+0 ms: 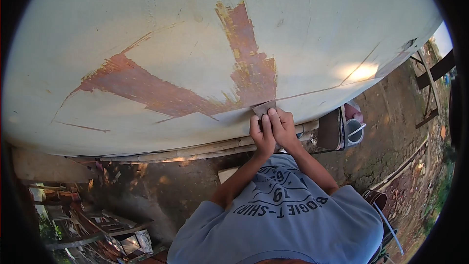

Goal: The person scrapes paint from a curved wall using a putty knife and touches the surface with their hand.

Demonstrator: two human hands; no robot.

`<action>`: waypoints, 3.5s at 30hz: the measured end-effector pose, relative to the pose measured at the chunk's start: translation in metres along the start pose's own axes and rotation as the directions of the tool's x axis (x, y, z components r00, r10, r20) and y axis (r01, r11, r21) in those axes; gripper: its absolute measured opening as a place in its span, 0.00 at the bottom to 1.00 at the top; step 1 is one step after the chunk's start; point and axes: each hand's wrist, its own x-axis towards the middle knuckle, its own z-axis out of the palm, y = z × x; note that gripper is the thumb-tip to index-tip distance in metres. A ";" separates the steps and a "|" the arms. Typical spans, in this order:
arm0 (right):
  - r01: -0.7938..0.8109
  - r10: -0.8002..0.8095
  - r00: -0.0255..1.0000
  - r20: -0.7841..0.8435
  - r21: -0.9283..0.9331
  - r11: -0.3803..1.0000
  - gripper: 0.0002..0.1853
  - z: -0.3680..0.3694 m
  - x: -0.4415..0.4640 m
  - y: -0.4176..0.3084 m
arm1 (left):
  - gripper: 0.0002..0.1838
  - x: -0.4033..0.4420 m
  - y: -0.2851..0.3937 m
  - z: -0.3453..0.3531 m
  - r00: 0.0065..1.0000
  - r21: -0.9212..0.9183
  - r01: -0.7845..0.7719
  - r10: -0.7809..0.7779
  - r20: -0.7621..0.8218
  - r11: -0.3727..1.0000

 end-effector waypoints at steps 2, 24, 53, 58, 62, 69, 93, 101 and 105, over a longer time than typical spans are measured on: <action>-0.010 0.010 1.000 0.012 0.020 1.000 0.17 -0.001 0.002 -0.006 | 0.10 0.002 0.007 0.005 1.000 0.014 -0.011 0.012 -0.028 1.000; -0.016 0.016 1.000 0.007 0.000 1.000 0.19 -0.001 0.001 -0.007 | 0.12 0.001 0.023 0.012 0.996 0.016 0.029 -0.027 -0.089 0.999; -0.058 0.056 0.998 0.021 0.075 0.996 0.19 -0.003 0.006 -0.017 | 0.10 0.009 0.029 0.014 0.998 0.074 0.002 0.004 -0.069 0.997; -0.087 0.085 0.996 0.026 0.079 0.993 0.20 -0.004 0.005 -0.024 | 0.11 0.007 0.040 0.015 0.997 0.094 0.024 -0.017 -0.074 0.995; -0.037 0.036 0.999 0.025 0.026 0.999 0.20 -0.004 0.014 -0.041 | 0.11 0.019 0.048 0.021 0.996 0.062 -0.024 0.030 -0.088 0.998; -0.043 0.042 0.999 0.007 0.075 0.996 0.19 0.001 0.004 -0.029 | 0.11 0.009 0.041 0.016 0.995 0.071 0.007 0.000 -0.095 0.997; -0.031 0.029 0.999 0.025 0.091 0.995 0.19 0.000 0.017 -0.085 | 0.12 0.031 0.096 0.025 0.997 0.079 -0.040 0.045 -0.058 0.996; -0.049 0.047 0.999 0.018 0.126 0.991 0.19 0.003 0.014 -0.066 | 0.12 0.028 0.085 0.022 0.998 0.059 -0.030 0.033 -0.053 0.998; -0.019 0.019 1.000 0.003 0.068 0.997 0.19 0.002 0.013 -0.058 | 0.13 0.023 0.060 0.018 0.998 0.047 -0.008 0.011 -0.061 0.999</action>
